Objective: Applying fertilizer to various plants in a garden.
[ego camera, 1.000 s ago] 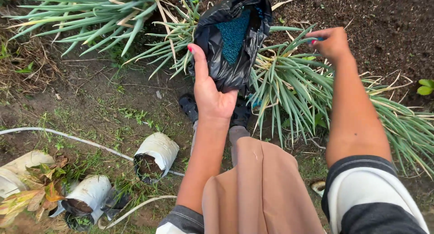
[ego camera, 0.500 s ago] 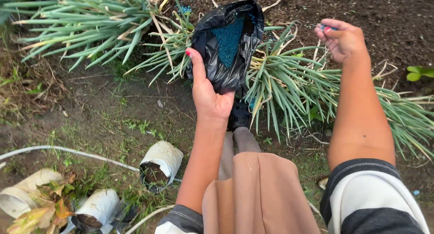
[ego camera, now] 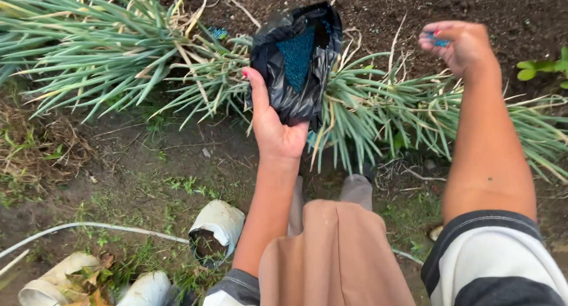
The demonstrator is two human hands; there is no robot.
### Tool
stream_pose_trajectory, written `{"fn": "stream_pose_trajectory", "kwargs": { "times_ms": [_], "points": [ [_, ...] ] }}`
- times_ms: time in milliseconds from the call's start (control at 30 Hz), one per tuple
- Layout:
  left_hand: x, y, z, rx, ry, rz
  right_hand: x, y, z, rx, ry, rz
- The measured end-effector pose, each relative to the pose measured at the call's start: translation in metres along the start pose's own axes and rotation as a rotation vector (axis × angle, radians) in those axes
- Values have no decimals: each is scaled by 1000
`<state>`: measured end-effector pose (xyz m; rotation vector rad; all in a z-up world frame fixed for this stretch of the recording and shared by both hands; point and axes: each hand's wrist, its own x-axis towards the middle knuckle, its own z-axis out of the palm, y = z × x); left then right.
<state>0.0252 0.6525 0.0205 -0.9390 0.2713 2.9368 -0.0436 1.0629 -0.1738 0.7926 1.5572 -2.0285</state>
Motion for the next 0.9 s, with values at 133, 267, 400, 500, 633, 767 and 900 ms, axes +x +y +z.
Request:
{"fn": "stream_pose_trajectory", "kwargs": {
  "times_ms": [133, 267, 400, 500, 633, 767, 900],
  "points": [
    [-1, -42, 1, -19, 88, -19, 20, 13, -25, -251, -38, 31],
    [-4, -83, -6, -22, 106, -35, 42, 46, -47, -933, -107, -91],
    [-10, -124, -14, -59, 94, -28, 85, 118, -83, -1306, -169, -214],
    [-13, -150, -28, -120, 89, -15, 87, 144, -90, -1382, -226, -212],
    [-11, -176, -35, -61, 128, -13, 78, 119, -88, -1086, -153, -113],
    [-13, -196, -39, -46, 155, 24, 61, 85, -108, -407, -100, 55],
    [-16, -211, -32, -52, 130, 25, 46, 32, -140, -135, -118, 78]
  ]
}}
